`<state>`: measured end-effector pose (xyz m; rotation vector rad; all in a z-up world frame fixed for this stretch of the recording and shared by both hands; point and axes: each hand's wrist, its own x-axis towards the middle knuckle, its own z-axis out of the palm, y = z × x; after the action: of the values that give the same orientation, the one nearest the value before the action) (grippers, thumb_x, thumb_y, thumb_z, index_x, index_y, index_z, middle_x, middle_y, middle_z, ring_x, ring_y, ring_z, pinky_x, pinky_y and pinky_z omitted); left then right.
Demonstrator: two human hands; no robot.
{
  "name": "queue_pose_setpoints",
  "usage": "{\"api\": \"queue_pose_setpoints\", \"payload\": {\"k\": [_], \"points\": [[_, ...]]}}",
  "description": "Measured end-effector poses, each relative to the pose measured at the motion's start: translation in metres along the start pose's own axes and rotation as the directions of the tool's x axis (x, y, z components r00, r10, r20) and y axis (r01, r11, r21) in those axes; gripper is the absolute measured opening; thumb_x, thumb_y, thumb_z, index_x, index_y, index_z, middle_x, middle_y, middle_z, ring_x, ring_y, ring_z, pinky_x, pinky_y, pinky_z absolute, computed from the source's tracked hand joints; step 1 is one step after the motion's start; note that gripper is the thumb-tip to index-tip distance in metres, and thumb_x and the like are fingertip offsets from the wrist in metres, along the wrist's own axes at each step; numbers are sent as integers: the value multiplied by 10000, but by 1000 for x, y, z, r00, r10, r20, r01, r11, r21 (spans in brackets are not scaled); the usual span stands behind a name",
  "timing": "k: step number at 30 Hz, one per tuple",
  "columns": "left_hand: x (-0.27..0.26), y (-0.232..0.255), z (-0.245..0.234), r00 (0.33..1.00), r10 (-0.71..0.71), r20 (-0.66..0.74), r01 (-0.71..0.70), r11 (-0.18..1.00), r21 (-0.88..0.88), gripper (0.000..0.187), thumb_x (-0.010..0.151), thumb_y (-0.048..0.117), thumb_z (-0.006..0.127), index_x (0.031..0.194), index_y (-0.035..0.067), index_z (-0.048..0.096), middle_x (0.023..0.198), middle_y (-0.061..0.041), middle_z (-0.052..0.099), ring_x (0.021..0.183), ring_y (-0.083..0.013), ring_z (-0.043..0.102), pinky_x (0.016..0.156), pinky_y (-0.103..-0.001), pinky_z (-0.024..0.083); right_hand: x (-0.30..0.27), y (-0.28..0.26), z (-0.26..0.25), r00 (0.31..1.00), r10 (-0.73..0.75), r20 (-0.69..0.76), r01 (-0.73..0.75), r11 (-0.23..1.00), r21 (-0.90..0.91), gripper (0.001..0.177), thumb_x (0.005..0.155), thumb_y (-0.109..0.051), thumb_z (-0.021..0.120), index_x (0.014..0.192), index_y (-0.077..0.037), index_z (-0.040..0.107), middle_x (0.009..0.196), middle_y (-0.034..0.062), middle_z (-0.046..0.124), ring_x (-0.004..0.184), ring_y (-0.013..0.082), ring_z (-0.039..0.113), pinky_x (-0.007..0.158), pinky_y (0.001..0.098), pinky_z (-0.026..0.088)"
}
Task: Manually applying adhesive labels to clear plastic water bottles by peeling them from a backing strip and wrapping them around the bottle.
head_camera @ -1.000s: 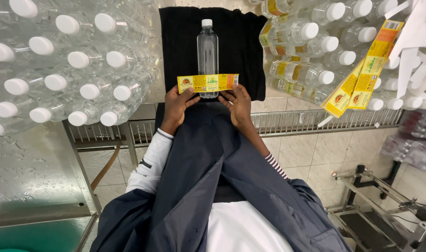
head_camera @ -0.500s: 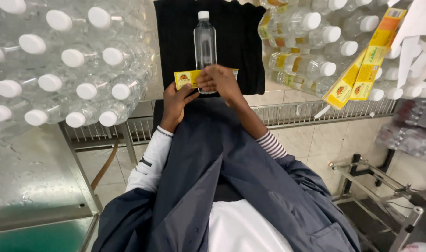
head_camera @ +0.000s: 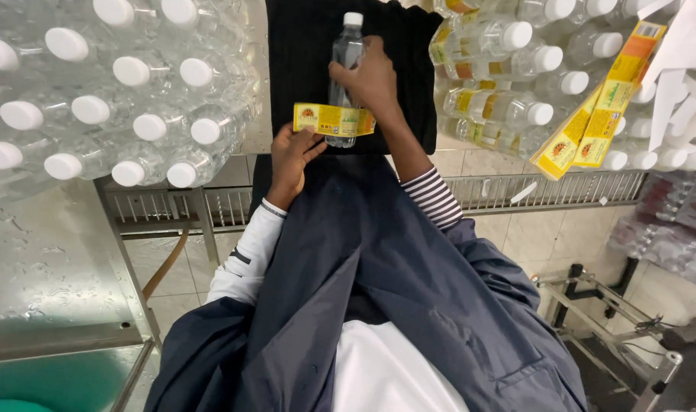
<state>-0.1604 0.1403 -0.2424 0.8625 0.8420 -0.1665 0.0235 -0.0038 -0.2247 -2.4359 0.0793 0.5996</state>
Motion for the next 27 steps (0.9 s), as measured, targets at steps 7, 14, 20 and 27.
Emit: {"api": "queue_pose_setpoints", "payload": {"k": [7,14,20,27], "points": [[-103,40,39,701,699,143,-694,620,366,369,1086,138,646,1419,-1,566,1393,-201,684,1304,-301,700,1184,-395,558,-64,-33,-60,987,157,-31,-124,873,472,864,801,-551,814,1420,-97,419,1217,69,768,1011,190,814,846,336,664],[-41,13,67,562,600,570,-546,-248,800,1043,1105,507,716,1737,-23,78,1767,-284,235,1644,-463,304,1393,-597,280,-102,-45,-73,977,21,-210,113,788,605,824,837,-462,876,1438,-92,451,1248,82,689,1101,202,743,935,348,644],[-43,98,90,828,-37,559,-267,852,451,957,983,783,341,1608,71,478,1536,-199,652,1374,-334,689,1110,-430,579,-128,-37,-89,968,-195,-160,252,764,594,688,842,-408,853,1342,-95,499,1145,43,651,973,149,688,836,303,596],[-50,112,98,703,209,680,-445,875,191,1060,1003,753,729,1745,214,197,1742,-173,433,1593,-373,514,1288,-543,483,-119,-39,-86,920,-370,-127,391,882,264,897,959,-655,726,1639,-162,410,1334,143,514,1136,239,634,934,363,608]]}}
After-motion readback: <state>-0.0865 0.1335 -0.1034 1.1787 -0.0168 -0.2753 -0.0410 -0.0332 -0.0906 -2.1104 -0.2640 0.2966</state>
